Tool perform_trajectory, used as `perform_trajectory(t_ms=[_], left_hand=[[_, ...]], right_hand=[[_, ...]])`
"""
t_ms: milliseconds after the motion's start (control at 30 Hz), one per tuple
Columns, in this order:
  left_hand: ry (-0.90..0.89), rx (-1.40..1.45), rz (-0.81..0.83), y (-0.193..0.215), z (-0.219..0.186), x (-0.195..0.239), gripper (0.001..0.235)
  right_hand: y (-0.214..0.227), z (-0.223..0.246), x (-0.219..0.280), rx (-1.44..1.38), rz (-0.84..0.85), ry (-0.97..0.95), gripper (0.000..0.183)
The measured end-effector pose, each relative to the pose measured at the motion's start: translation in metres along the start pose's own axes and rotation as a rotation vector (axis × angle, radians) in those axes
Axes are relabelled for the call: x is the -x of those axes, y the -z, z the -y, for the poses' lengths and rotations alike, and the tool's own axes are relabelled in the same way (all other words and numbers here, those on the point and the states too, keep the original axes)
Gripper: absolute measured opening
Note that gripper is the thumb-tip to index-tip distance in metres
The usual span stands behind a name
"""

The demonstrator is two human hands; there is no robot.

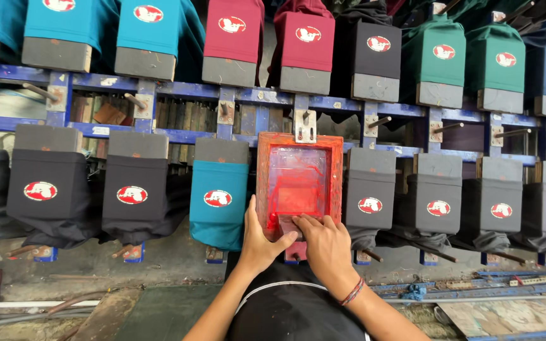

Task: The person uses a squeegee to apply red ink through a screen printing frame onto a series of garments mounted on a rack. The garments are processed one at a time as the person moves along the rack, applying ink to each item in sequence.

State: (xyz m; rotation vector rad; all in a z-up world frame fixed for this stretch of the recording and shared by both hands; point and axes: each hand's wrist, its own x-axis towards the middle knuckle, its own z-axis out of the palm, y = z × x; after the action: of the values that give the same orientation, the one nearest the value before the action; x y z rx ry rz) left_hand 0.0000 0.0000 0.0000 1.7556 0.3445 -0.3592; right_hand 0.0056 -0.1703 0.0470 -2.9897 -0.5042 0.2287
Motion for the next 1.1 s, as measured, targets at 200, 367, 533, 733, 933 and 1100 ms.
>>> perform_trajectory(t_ms=[200,367,533,733,933,1100], left_hand=[[0.008,-0.025,-0.010,0.000,0.002,-0.004,0.132],[0.093,-0.016,0.096,0.012,-0.023,-0.001,0.137],[0.099,-0.007,0.110,0.014,-0.025,-0.003,0.139],[0.063,0.016,-0.027,0.004,-0.024,-0.004,0.137],[0.063,0.084,0.007,0.022,-0.074,0.027,0.136],[0.100,0.174,-0.096,0.039,-0.060,0.048,0.132]], right_hand=[[0.047,-0.012,-0.013,-0.309,0.133,-0.062,0.109],[0.018,-0.054,0.007,-0.952,0.008,-0.302,0.136],[-0.075,-0.092,0.020,-1.319,0.069,-0.448,0.122],[-0.077,-0.076,-0.002,-1.416,-0.227,-0.262,0.126],[-0.014,-0.057,0.011,-1.424,-0.286,-0.215,0.127],[0.012,-0.026,0.013,-1.421,-0.187,-0.267,0.135]])
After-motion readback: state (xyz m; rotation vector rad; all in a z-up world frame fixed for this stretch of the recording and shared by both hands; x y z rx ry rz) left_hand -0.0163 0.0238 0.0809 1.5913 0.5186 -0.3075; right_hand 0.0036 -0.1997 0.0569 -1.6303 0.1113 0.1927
